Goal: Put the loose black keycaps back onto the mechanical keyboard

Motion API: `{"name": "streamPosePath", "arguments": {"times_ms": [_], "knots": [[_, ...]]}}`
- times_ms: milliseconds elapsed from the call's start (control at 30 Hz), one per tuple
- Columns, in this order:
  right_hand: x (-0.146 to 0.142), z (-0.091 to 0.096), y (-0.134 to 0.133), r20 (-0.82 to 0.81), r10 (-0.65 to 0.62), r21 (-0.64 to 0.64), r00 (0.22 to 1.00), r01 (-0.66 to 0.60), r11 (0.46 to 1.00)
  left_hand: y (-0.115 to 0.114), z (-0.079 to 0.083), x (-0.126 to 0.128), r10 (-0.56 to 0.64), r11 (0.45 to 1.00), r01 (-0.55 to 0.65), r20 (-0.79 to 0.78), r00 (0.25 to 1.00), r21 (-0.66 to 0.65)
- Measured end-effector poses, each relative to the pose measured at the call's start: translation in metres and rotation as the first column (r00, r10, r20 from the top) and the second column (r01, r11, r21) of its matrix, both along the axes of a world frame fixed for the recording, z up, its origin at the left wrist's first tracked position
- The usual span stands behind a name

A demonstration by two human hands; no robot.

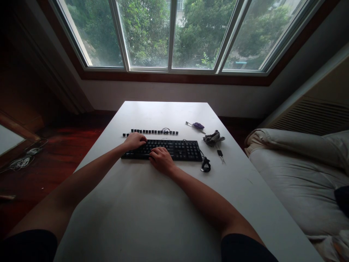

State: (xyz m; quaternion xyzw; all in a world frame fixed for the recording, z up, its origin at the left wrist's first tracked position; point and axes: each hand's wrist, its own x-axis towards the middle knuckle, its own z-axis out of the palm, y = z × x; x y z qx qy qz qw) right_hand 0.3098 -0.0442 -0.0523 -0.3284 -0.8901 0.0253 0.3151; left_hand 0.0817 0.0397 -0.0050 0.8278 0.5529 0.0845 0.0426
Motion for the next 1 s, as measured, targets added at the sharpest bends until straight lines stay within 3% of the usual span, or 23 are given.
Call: {"name": "streamPosePath", "arguments": {"times_ms": [233, 400, 533, 633, 767, 1000], "knots": [[-0.001, 0.000, 0.000, 0.007, -0.006, -0.001, 1.000, 0.006, 1.000, -0.006, 0.004, 0.010, -0.025, 0.996, 0.032, -0.086, 0.996, 0.079], [-0.001, 0.000, 0.000, 0.009, -0.008, -0.003, 1.000, 0.008, 1.000, -0.010, 0.002, 0.007, -0.029, 0.998, 0.032, -0.051, 0.998, 0.059], [0.000, 0.000, 0.000, 0.010, -0.004, -0.004, 1.000, 0.004, 1.000, -0.024, -0.003, -0.001, -0.014, 0.987, 0.015, -0.010, 1.000, 0.160], [-0.001, -0.001, 0.000, 0.011, -0.003, -0.004, 1.000, 0.003, 1.000, -0.041, -0.011, -0.005, -0.076, 0.974, 0.078, -0.016, 0.997, 0.213], [-0.001, -0.001, -0.001, 0.008, -0.006, -0.005, 1.000, 0.006, 1.000, -0.059, -0.020, -0.004, -0.150, 0.963, 0.158, -0.052, 0.987, 0.218], [-0.003, -0.001, -0.002, 0.001, -0.007, -0.010, 1.000, 0.007, 1.000, -0.066, -0.023, 0.001, -0.157, 0.969, 0.169, -0.081, 0.984, 0.181]]}}
